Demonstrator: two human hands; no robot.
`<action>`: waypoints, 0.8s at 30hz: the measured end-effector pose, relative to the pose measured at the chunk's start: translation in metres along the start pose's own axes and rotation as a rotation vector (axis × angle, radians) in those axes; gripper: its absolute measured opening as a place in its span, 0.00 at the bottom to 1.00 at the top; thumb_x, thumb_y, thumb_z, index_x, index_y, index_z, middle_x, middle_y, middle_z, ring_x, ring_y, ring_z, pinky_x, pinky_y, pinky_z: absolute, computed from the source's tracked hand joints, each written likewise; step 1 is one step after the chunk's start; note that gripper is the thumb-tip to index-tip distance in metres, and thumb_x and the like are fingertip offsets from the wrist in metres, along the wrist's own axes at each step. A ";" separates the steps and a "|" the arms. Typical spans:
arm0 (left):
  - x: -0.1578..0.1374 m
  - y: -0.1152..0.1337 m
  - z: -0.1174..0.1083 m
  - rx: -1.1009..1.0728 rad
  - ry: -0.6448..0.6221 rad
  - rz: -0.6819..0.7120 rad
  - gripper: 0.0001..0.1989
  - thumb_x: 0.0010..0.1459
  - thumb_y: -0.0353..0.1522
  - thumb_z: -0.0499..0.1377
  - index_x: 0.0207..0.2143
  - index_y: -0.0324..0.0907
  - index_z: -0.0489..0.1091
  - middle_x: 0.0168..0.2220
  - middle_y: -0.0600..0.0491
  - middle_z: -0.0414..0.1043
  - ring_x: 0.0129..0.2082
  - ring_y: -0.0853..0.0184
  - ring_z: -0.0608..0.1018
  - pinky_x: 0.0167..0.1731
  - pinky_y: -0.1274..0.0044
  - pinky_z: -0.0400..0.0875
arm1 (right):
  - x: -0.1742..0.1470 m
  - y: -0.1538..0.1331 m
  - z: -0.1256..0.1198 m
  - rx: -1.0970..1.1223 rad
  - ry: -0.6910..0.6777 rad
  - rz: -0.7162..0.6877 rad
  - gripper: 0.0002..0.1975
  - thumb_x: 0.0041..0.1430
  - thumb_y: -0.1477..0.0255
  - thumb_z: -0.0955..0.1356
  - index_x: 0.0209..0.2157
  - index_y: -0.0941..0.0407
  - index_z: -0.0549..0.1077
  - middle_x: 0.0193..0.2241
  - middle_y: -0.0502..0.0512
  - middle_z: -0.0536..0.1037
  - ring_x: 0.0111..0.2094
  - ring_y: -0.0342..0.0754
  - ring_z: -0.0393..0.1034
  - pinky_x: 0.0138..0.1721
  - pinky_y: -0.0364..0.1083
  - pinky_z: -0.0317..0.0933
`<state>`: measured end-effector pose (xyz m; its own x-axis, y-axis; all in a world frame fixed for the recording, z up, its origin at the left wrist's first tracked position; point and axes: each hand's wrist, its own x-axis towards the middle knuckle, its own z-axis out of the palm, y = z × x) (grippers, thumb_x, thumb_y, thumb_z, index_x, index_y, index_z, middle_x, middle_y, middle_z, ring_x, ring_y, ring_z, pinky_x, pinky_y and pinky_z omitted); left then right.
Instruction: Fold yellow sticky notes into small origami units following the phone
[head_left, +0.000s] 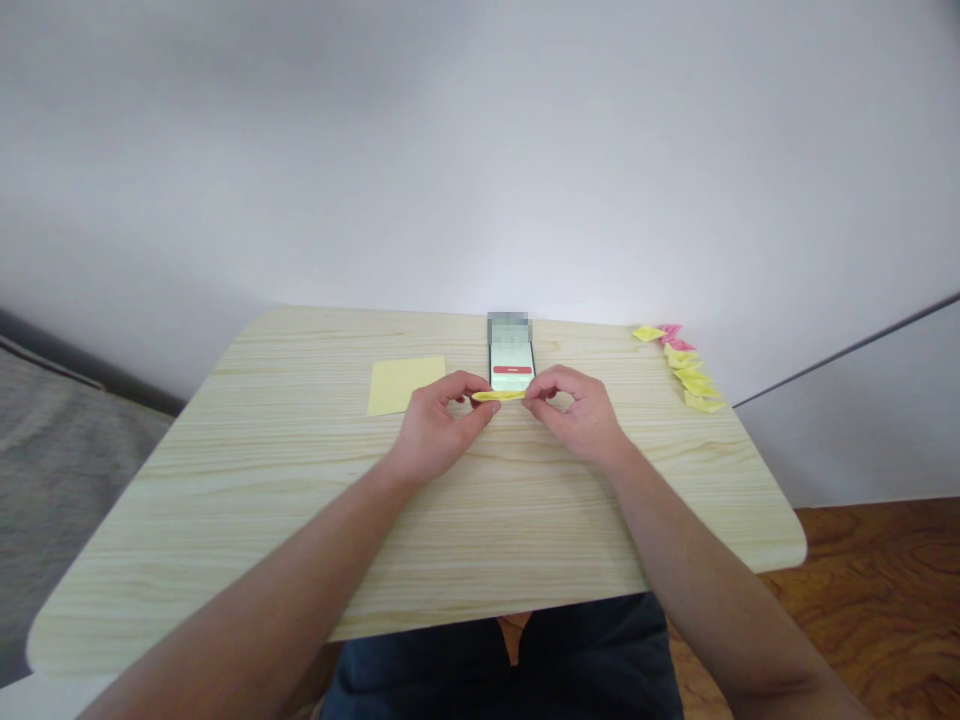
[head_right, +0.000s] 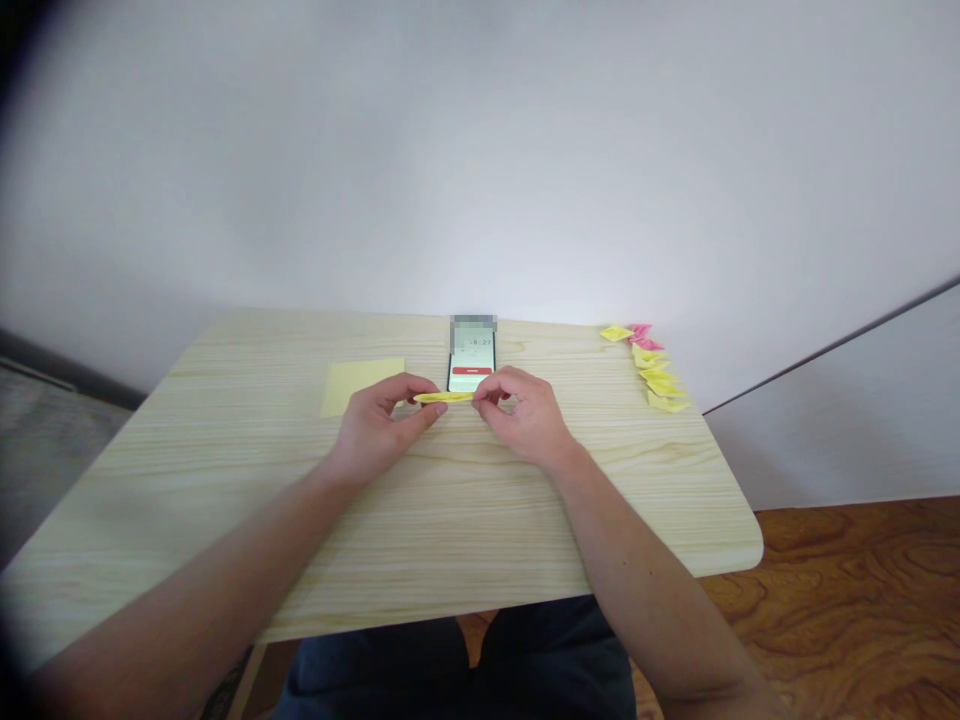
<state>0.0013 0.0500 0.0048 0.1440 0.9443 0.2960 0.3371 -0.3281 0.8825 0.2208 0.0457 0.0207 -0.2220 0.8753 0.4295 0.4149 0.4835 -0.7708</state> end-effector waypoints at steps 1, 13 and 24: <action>0.000 0.000 0.000 0.000 -0.001 0.005 0.09 0.56 0.37 0.66 0.38 0.43 0.77 0.36 0.52 0.80 0.38 0.63 0.78 0.42 0.71 0.71 | 0.000 0.000 0.000 -0.005 -0.001 -0.007 0.05 0.58 0.77 0.70 0.33 0.53 0.78 0.33 0.52 0.80 0.37 0.48 0.75 0.42 0.48 0.68; 0.000 -0.004 0.002 -0.037 0.024 0.053 0.07 0.57 0.34 0.67 0.38 0.43 0.77 0.36 0.54 0.79 0.37 0.66 0.76 0.41 0.73 0.70 | 0.000 0.004 0.002 -0.011 0.018 0.018 0.04 0.59 0.74 0.71 0.34 0.53 0.80 0.34 0.51 0.81 0.37 0.47 0.76 0.42 0.47 0.68; 0.000 -0.008 0.004 -0.103 0.026 0.068 0.08 0.56 0.34 0.68 0.38 0.43 0.77 0.37 0.53 0.80 0.38 0.65 0.78 0.44 0.72 0.72 | -0.001 0.004 0.004 0.051 -0.026 0.217 0.05 0.57 0.68 0.73 0.33 0.54 0.81 0.32 0.52 0.84 0.35 0.48 0.77 0.40 0.47 0.69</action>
<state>0.0023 0.0520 -0.0036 0.1383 0.9207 0.3649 0.2293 -0.3882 0.8926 0.2189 0.0466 0.0153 -0.1555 0.9586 0.2387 0.4102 0.2824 -0.8672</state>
